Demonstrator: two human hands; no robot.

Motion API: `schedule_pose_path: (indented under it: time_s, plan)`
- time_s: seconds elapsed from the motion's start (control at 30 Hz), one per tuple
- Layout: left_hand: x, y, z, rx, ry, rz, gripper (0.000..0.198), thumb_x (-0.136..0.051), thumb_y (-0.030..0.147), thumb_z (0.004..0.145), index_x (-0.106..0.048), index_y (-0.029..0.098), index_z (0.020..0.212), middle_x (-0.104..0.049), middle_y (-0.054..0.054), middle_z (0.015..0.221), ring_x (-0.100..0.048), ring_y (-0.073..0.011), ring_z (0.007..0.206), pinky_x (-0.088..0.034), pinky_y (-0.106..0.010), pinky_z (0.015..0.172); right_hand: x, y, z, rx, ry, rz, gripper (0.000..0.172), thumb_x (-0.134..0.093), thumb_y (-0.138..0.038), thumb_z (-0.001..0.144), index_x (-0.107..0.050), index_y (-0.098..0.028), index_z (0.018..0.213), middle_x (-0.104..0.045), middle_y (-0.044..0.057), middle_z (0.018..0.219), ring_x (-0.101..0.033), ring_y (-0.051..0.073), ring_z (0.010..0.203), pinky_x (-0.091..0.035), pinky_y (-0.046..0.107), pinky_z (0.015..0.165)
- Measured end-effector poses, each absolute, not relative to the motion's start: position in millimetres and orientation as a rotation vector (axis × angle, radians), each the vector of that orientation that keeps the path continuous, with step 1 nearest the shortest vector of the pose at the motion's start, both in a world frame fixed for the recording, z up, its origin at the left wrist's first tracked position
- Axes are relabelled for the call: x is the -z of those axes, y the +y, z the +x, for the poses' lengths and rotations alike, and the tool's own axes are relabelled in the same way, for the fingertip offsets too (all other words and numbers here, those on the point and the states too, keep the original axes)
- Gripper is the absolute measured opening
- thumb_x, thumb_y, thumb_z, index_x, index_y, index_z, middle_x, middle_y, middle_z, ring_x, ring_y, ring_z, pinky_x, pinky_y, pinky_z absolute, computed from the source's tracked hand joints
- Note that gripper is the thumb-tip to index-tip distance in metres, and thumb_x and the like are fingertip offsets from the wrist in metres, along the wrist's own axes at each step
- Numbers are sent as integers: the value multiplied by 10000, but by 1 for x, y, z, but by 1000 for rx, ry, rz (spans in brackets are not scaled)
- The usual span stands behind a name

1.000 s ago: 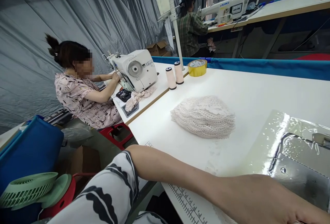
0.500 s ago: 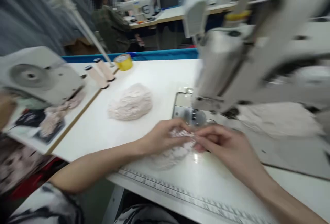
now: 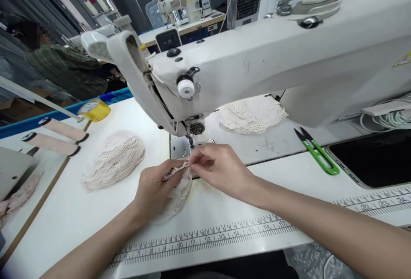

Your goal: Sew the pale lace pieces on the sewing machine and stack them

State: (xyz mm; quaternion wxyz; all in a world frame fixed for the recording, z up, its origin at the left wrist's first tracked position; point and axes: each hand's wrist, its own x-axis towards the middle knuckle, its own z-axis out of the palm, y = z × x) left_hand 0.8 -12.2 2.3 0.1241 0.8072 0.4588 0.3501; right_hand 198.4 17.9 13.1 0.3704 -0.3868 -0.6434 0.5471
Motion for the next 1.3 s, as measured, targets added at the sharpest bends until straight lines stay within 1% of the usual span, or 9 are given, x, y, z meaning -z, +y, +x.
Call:
schedule_pose_path:
  time_s: [0.17,0.4,0.57,0.87,0.93,1.03,1.13,1.23,1.3]
  plan:
    - [-5,-13,3,-1056,1322,2379,116,-527,183,946,-638,194,979,-728,26,731,-641,-72,557,-476,-148,531,-16,17,200,-1219,-1855,-945,33,-617,-242,846,-630,-229,873,-695,-5,840,-679,135,751,-585,239,657]
    - [-1,-12,1,-1096,1244,2408,113,-520,176,954,-624,176,998,-720,24,735,-632,-60,564,-464,-134,529,-12,18,201,-1116,-1915,-854,110,-601,-165,856,-632,-220,946,-684,-18,858,-667,104,759,-579,205,677]
    - [-2,-10,2,-1104,1251,2413,131,-495,198,968,-615,185,1019,-718,27,734,-633,-65,561,-466,-146,523,-14,18,200,-1160,-1920,-833,99,-594,-155,862,-636,-216,928,-676,-11,850,-668,113,749,-580,222,670]
    - [4,-10,-1,-1248,1285,2535,146,-474,263,982,-576,180,917,-666,44,632,-579,-62,492,-425,-160,472,-11,16,201,-1058,-2002,-771,178,-563,-111,883,-615,-225,1010,-657,-11,890,-663,108,757,-578,222,670]
    - [4,-11,-2,-1238,1294,2559,137,-470,254,980,-568,183,916,-646,47,613,-572,-66,492,-426,-164,475,-9,15,201,-966,-2048,-742,225,-537,-90,892,-611,-228,1053,-655,-2,921,-658,107,772,-570,217,658]
    - [3,-11,-3,-1232,1286,2586,103,-485,236,968,-558,183,919,-649,41,629,-573,-74,502,-430,-174,478,-7,16,201,-722,-2109,-670,273,-523,-53,888,-600,-226,1084,-658,-1,904,-646,107,757,-549,216,633]
    - [3,-10,-3,-1267,1239,2608,69,-498,212,954,-552,185,921,-647,41,637,-562,-72,500,-432,-176,481,-6,17,200,-464,-2147,-605,268,-551,-31,870,-589,-216,1059,-668,-4,859,-644,112,735,-529,222,612]
    - [3,-10,-2,-1313,1176,2627,56,-502,189,945,-551,179,920,-601,56,588,-522,-67,471,-418,-175,470,-7,18,201,-260,-2184,-551,244,-606,-42,857,-594,-199,1043,-677,-2,807,-647,114,697,-524,221,571]
    - [3,-11,-2,-1317,1150,2629,53,-502,177,944,-550,173,920,-606,50,600,-521,-69,477,-418,-179,470,-8,19,201,-123,-2171,-499,240,-647,-45,839,-609,-185,1030,-694,8,794,-660,116,698,-547,221,594]
